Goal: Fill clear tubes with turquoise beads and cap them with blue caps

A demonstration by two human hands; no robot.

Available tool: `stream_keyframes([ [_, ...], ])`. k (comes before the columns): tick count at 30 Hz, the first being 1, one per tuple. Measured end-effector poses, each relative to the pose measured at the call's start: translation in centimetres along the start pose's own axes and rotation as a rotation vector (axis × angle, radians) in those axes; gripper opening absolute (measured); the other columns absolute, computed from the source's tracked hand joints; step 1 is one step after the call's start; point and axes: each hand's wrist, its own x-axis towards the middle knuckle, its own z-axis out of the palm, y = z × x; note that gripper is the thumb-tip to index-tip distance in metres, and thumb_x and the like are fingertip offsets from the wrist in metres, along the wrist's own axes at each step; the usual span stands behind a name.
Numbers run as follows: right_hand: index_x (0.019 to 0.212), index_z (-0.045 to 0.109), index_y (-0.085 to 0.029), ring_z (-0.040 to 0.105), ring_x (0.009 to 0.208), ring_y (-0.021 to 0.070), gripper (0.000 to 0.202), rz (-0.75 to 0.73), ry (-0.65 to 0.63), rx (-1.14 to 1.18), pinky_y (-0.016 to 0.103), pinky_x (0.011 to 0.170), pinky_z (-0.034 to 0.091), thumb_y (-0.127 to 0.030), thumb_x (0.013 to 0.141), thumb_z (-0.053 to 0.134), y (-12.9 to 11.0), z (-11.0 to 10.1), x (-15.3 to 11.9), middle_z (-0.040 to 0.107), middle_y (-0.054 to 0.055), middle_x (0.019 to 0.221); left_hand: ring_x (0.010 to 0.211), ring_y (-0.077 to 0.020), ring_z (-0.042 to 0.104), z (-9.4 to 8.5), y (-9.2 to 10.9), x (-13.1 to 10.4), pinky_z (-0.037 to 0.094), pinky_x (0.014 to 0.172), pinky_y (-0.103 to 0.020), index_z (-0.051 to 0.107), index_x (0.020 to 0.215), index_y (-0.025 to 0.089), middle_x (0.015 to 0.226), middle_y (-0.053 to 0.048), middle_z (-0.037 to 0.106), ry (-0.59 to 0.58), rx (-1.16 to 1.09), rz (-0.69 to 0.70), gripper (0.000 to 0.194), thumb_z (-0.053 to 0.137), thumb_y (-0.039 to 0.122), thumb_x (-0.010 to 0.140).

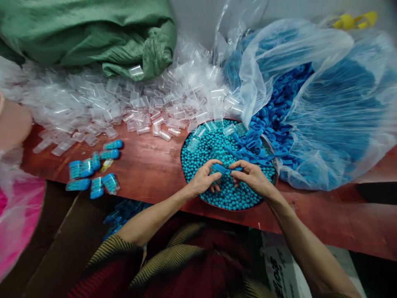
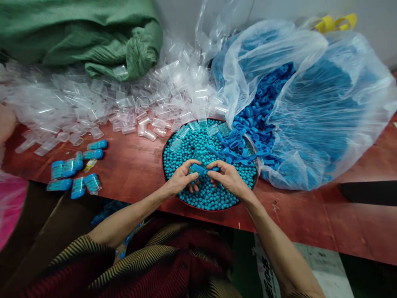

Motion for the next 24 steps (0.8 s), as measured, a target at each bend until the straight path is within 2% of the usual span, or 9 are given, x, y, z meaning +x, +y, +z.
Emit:
stream_keyframes([
  [2,0.096,0.058,-0.018,0.055,0.049,0.0137,0.033,0.017,0.060,0.096,0.028,0.052,0.047,-0.041,0.073,0.063,0.1,0.8,-0.2,0.058,-0.003,0.055,0.039,-0.0080,0.054,0.0,0.1,-0.1,0.038,0.034,-0.015,0.041,0.117,0.020,0.060,0.008,0.052,0.016,0.023,-0.002,0.045,0.055,0.040,0.079],
  [4,0.103,0.055,-0.019,0.054,0.048,0.0127,0.037,-0.030,0.126,0.127,0.027,0.051,0.046,-0.042,0.075,0.061,-0.1,1.5,-0.1,0.057,-0.005,0.056,0.036,-0.0059,0.048,0.1,0.1,-0.3,0.036,0.034,-0.015,0.042,0.113,0.020,0.058,0.009,0.050,0.014,0.069,-0.010,0.040,0.054,0.039,0.080],
  [6,0.102,0.056,-0.020,0.055,0.052,0.0127,0.033,-0.117,0.145,0.075,0.027,0.053,0.046,-0.041,0.077,0.059,-0.6,1.9,0.1,0.058,-0.003,0.062,0.036,-0.0051,0.045,0.1,0.3,-0.4,0.036,0.035,-0.015,0.043,0.110,0.019,0.058,0.009,0.049,0.025,0.109,-0.021,0.037,0.054,0.038,0.081],
  [8,0.092,0.061,-0.020,0.058,0.064,0.0146,0.023,-0.213,0.125,-0.051,0.029,0.061,0.048,-0.038,0.078,0.058,-1.1,1.9,0.3,0.061,0.000,0.071,0.038,-0.0050,0.044,0.1,0.4,-0.5,0.036,0.036,-0.015,0.043,0.108,0.019,0.057,0.009,0.047,0.051,0.110,-0.022,0.036,0.054,0.039,0.081],
  [10,0.089,0.063,-0.020,0.057,0.069,0.0155,0.021,-0.248,0.182,-0.130,0.029,0.064,0.047,-0.037,0.079,0.057,-1.5,1.8,0.5,0.060,0.001,0.074,0.040,-0.0053,0.045,0.1,0.5,-0.4,0.036,0.035,-0.014,0.043,0.105,0.019,0.057,0.009,0.046,0.063,0.060,-0.015,0.037,0.056,0.042,0.079],
  [13,0.104,0.058,-0.020,0.052,0.055,0.0133,0.032,-0.131,0.279,-0.055,0.027,0.051,0.044,-0.041,0.081,0.053,-1.3,1.8,0.4,0.055,-0.001,0.067,0.041,-0.0061,0.046,0.0,0.4,-0.3,0.033,0.034,-0.014,0.043,0.104,0.019,0.056,0.009,0.047,0.055,-0.055,-0.012,0.044,0.060,0.048,0.075],
  [17,0.111,0.050,-0.021,0.056,0.056,0.0133,0.048,-0.016,0.206,0.197,0.026,0.046,0.046,-0.049,0.073,0.061,-0.7,3.0,0.0,0.057,-0.001,0.076,0.038,-0.0058,0.042,-0.2,0.2,-0.1,0.030,0.033,-0.014,0.042,0.106,0.020,0.053,0.009,0.048,0.036,-0.152,-0.018,0.051,0.059,0.055,0.074],
  [20,0.105,0.051,-0.021,0.052,0.053,0.0094,0.045,0.028,0.177,0.374,0.023,0.045,0.045,-0.052,0.074,0.061,-0.5,4.2,-0.3,0.054,-0.003,0.074,0.043,-0.0061,0.046,-0.3,0.1,-0.1,0.031,0.034,-0.013,0.043,0.105,0.020,0.061,0.006,0.053,0.010,-0.136,0.025,0.051,0.061,0.056,0.074],
  [24,0.087,0.050,-0.020,0.037,0.045,0.0049,0.036,0.051,0.117,0.495,0.017,0.039,0.035,-0.051,0.074,0.064,-0.5,4.9,-0.4,0.041,-0.009,0.059,0.046,-0.0060,0.046,-0.2,0.2,-0.4,0.032,0.037,-0.015,0.044,0.109,0.019,0.066,0.005,0.052,-0.027,-0.023,0.064,0.050,0.059,0.053,0.076],
])
